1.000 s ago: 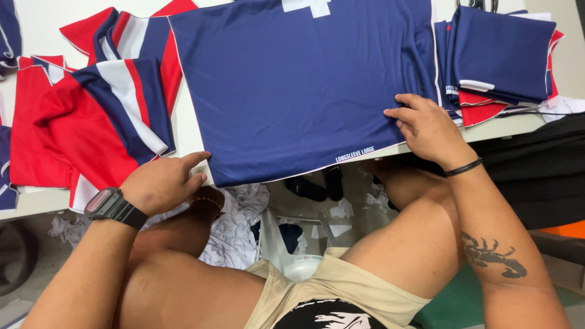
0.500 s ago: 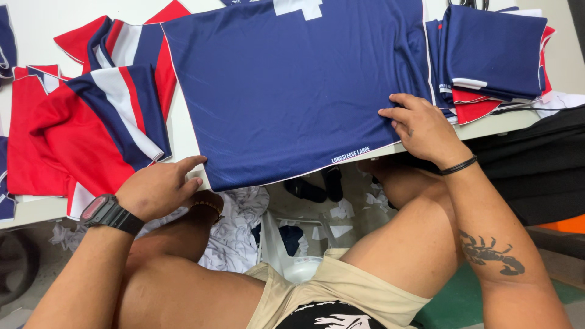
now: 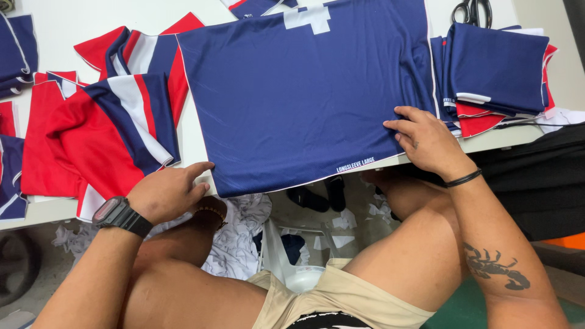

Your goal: The person folds multiple red, white, and blue sports jerseys on a white table. They unfold each jersey, align the sleeves and body, fold the garment in half, then fold it again into a compact rectangle. The folded jerseys are stacked on the right side of the table.

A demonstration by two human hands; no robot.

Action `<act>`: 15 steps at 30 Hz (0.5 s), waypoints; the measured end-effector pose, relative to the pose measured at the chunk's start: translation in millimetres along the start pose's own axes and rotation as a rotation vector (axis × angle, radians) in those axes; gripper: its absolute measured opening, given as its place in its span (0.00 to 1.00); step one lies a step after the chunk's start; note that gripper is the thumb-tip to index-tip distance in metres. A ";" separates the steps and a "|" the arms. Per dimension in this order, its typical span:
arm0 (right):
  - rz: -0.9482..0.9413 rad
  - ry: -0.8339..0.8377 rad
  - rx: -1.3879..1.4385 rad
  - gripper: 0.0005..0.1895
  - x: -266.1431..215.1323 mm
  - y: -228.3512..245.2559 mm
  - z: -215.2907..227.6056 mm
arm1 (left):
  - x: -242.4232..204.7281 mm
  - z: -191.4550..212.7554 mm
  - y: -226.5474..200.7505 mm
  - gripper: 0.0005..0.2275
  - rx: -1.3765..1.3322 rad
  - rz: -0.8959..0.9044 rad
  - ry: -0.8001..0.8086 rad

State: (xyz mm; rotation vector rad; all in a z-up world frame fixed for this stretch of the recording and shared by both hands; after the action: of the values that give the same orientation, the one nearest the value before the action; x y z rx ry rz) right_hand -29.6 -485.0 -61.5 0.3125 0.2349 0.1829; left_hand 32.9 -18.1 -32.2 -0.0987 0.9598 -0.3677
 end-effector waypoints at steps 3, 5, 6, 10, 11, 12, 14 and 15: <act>0.001 -0.002 -0.011 0.19 0.2 -0.2 -0.1 | 2.0 -1.7 2.2 0.22 0.004 -0.010 -0.008; 0.001 0.000 -0.011 0.20 0.3 -0.4 -0.1 | 2.5 0.3 1.1 0.21 0.027 -0.042 -0.070; 0.000 0.001 -0.011 0.20 0.3 -0.8 -0.1 | 2.1 1.9 0.3 0.20 0.039 -0.058 -0.099; 0.006 0.004 -0.013 0.20 0.1 -1.2 -1.2 | 1.0 2.8 -0.3 0.26 0.001 -0.034 -0.100; 0.007 0.005 -0.012 0.20 0.4 -1.2 -1.4 | 0.7 3.0 -1.7 0.28 0.019 -0.038 -0.102; 0.008 0.006 -0.012 0.20 0.4 -1.5 -1.4 | 0.8 3.1 -3.2 0.29 0.038 -0.042 -0.104; 0.003 0.003 -0.011 0.20 0.7 -2.4 -1.0 | 2.7 1.1 -4.8 0.26 0.056 -0.044 -0.070; 0.000 0.001 -0.011 0.20 0.8 -2.9 -1.1 | 4.0 -0.1 -5.1 0.24 0.065 -0.045 -0.053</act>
State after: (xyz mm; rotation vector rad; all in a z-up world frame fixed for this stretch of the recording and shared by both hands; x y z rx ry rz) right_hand -28.7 -487.2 -63.6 0.3011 0.2352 0.1846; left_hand 33.6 -24.2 -34.2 -0.0709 0.8934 -0.4352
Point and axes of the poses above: each hand's wrist, its own x-axis towards the middle knuckle, its own z-axis out of the back of the hand, y = z × x, the point moved 5 cm from there along x, towards the middle knuckle, and after that the axes turned 12 degrees about y, right-handed, at the moved point
